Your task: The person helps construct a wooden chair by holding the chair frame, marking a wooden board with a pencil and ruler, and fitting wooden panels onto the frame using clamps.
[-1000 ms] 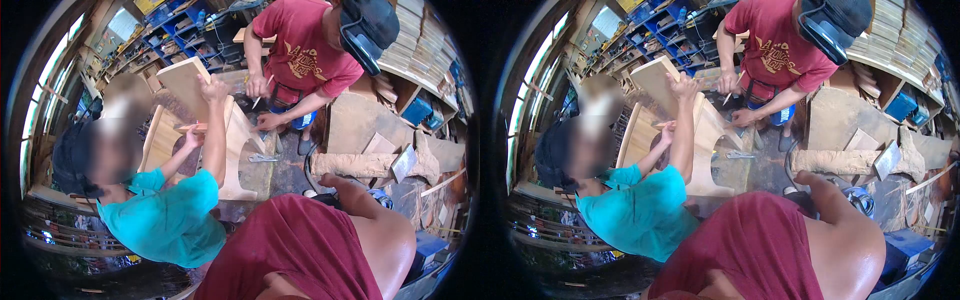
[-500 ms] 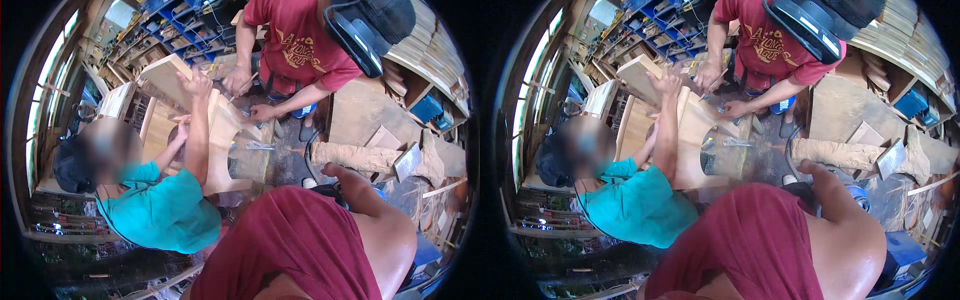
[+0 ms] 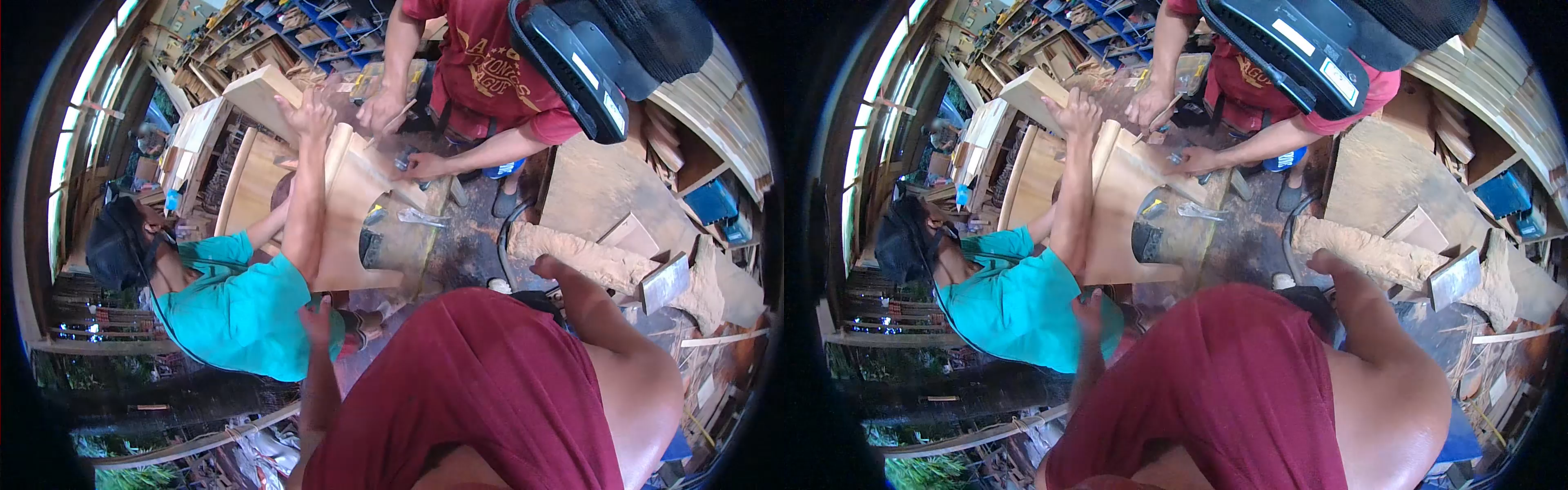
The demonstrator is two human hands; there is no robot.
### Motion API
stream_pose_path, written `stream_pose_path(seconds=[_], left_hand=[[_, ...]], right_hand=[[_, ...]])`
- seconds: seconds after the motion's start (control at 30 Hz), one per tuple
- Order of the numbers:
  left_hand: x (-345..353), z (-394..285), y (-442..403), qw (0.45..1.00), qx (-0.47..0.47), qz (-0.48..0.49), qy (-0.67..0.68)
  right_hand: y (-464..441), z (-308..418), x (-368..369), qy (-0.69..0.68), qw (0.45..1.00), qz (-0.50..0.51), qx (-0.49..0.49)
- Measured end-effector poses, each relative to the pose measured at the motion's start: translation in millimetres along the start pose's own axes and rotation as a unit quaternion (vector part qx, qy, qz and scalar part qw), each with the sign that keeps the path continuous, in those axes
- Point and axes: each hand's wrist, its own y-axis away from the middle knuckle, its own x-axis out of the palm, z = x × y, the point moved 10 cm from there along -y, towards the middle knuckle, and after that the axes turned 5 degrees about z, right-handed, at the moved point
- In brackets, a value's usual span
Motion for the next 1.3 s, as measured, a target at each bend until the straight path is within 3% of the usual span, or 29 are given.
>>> stream_pose_path(seconds=[0.03,0.1,0.23,0.3,0.33,0.4,0.47,0.53,0.6,0.7,0.83,0.9,0.97,1.13,1.3], left_hand=[[-4,0,-2,1.000,-0.004,-0.003,-0.001],[21,-2,-8,0.990,-0.016,0.138,-0.010],[39,-11,-15,0.980,-0.073,0.184,-0.029],[26,-30,-21,0.995,0.009,0.058,-0.078],[33,-33,-22,0.995,0.009,0.057,-0.078],[33,-42,-22,0.999,0.023,-0.029,0.009],[43,-51,-20,0.999,0.001,-0.025,0.021],[50,-43,-20,0.999,-0.021,-0.021,0.034],[47,-37,-24,0.992,0.064,-0.071,0.082],[48,-41,-20,0.988,0.043,-0.108,0.103],[54,-40,-19,0.995,0.014,-0.085,0.054],[56,-42,-16,0.988,0.010,-0.101,0.119],[57,-36,-18,0.986,0.015,-0.094,0.137],[60,-44,-18,0.978,0.033,-0.087,0.188],[54,-33,-17,0.987,-0.014,-0.111,0.112]], right_hand=[[3,6,-1,0.015,0.999,0.025,-0.040],[7,12,-8,0.030,0.995,0.050,-0.082],[10,-9,-32,-0.068,0.994,0.083,0.015],[15,-10,-46,-0.107,0.990,0.081,0.046],[18,-9,-55,-0.130,0.988,0.066,0.051],[13,-21,-47,-0.154,0.985,0.049,0.056],[-1,-38,-6,-0.136,0.987,0.079,0.033],[12,-28,-15,-0.100,0.990,0.092,0.028],[28,-20,-29,-0.064,0.992,0.105,0.022],[41,-8,-43,-0.092,0.991,0.095,-0.008],[43,-11,-33,-0.079,0.990,0.112,-0.001],[46,-15,-25,-0.063,0.992,0.114,-0.001],[66,-24,-55,-0.267,0.949,0.079,0.151],[70,-25,-54,-0.304,0.933,0.070,0.181],[69,-28,-39,-0.338,0.921,0.075,0.182]])
